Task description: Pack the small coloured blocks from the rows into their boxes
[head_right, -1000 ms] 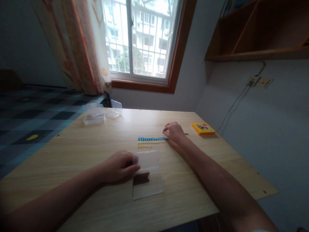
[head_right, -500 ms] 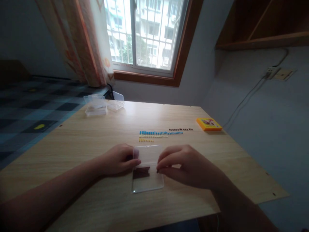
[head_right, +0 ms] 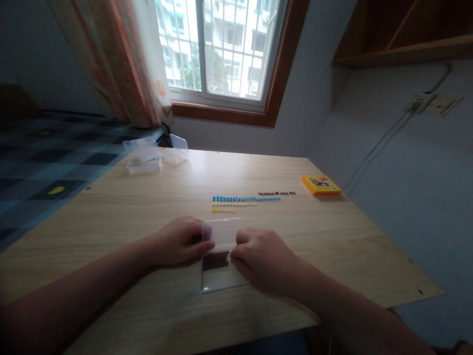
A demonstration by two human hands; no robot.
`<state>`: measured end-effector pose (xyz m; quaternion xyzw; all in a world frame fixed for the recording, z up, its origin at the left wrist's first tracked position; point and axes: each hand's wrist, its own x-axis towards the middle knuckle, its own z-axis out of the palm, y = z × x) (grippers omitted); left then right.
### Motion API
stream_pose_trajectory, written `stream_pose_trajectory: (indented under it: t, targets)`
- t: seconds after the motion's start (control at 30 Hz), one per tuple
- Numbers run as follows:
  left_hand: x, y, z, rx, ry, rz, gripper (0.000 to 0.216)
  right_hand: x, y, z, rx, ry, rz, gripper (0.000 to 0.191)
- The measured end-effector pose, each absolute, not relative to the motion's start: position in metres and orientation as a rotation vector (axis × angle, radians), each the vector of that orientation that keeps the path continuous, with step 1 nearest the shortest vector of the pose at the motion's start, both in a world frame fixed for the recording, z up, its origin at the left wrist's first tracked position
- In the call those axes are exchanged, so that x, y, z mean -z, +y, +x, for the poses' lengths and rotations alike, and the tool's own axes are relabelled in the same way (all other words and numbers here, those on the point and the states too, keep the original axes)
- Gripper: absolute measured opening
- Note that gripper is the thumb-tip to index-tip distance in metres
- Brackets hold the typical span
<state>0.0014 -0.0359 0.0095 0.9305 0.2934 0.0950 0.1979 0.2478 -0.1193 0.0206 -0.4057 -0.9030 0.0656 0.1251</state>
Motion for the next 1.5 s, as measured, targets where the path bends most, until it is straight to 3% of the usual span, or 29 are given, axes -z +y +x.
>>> stream_pose_trajectory:
  t: [1.5]
  targets:
    - [-0.0129,-0.0387,0.0026,-0.242,0.855,2.63,0.033,-0.0162,-0.1207,0.2487,-0.311,-2.637,-1.224,0.018]
